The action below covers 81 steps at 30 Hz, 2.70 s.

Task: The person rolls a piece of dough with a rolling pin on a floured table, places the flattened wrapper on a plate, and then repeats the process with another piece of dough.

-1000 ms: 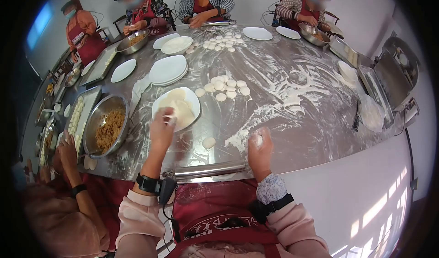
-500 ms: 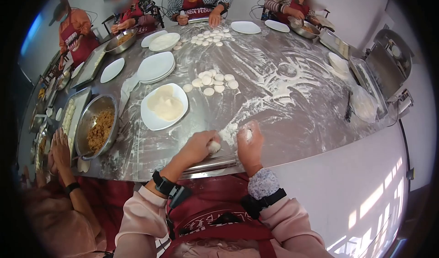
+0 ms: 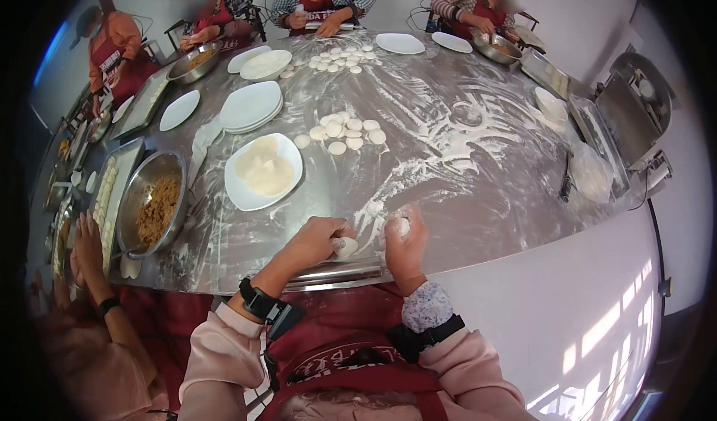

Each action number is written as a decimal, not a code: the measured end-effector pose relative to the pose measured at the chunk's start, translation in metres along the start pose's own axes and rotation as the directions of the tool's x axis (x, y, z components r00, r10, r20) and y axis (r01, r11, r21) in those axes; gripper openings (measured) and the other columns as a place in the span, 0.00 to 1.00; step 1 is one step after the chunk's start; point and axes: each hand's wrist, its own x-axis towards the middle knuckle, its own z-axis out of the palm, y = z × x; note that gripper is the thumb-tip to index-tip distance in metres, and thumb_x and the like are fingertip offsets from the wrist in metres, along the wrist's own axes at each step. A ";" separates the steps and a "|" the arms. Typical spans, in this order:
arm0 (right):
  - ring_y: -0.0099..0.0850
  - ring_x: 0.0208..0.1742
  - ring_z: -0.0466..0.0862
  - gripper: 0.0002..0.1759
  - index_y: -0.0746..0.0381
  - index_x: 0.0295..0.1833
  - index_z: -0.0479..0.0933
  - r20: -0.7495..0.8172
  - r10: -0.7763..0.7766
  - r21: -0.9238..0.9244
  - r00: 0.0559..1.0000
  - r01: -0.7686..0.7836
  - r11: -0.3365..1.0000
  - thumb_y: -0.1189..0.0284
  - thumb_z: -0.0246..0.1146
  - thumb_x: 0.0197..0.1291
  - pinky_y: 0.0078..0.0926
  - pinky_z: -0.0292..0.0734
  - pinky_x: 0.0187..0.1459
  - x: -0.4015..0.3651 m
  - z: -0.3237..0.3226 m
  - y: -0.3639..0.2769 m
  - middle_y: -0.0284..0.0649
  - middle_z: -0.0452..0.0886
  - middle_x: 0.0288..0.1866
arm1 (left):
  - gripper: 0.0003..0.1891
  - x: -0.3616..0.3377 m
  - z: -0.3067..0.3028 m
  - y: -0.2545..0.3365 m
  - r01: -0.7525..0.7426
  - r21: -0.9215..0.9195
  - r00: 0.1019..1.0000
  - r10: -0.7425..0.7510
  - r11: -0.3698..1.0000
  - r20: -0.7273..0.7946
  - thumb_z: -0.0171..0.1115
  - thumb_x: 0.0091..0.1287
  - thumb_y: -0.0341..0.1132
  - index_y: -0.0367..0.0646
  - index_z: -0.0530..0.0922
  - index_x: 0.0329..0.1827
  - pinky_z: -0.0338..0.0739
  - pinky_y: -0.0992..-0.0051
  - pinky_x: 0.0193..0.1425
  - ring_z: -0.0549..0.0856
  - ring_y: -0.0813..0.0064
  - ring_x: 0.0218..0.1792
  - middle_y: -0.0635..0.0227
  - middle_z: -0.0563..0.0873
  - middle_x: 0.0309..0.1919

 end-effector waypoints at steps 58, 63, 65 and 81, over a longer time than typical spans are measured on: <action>0.37 0.32 0.78 0.10 0.67 0.41 0.70 -0.013 0.068 -0.103 0.998 -0.069 0.992 0.73 0.57 0.56 0.33 0.72 0.35 0.003 0.008 0.024 0.49 0.76 0.28 | 0.07 0.002 0.006 0.007 0.032 0.177 0.988 -0.004 0.984 -0.157 0.58 0.57 0.31 0.39 0.77 0.36 0.75 0.58 0.42 0.81 0.48 0.37 0.50 0.82 0.33; 0.42 0.30 0.78 0.09 0.67 0.38 0.69 0.086 0.282 -0.086 0.956 -0.275 0.958 0.72 0.57 0.57 0.37 0.71 0.34 0.023 0.017 -0.011 0.47 0.77 0.27 | 0.07 0.000 0.008 0.004 0.022 0.119 0.989 -0.005 0.993 -0.144 0.57 0.57 0.31 0.39 0.78 0.37 0.75 0.58 0.42 0.81 0.47 0.36 0.50 0.83 0.32; 0.36 0.27 0.75 0.06 0.65 0.36 0.69 0.048 0.101 -0.187 0.994 -0.090 0.978 0.73 0.55 0.57 0.34 0.70 0.32 0.045 0.045 -0.004 0.42 0.72 0.24 | 0.07 0.012 0.015 0.010 0.053 0.169 0.981 -0.020 0.984 -0.191 0.56 0.57 0.30 0.39 0.78 0.37 0.75 0.58 0.42 0.81 0.47 0.36 0.50 0.83 0.31; 0.36 0.26 0.74 0.09 0.67 0.40 0.70 0.033 -0.088 -0.234 0.996 0.094 0.968 0.73 0.56 0.56 0.30 0.72 0.32 0.045 0.051 0.011 0.45 0.75 0.27 | 0.08 0.016 0.017 0.012 0.069 0.103 0.963 -0.039 0.992 -0.266 0.53 0.57 0.27 0.40 0.78 0.38 0.75 0.58 0.42 0.81 0.47 0.35 0.50 0.83 0.32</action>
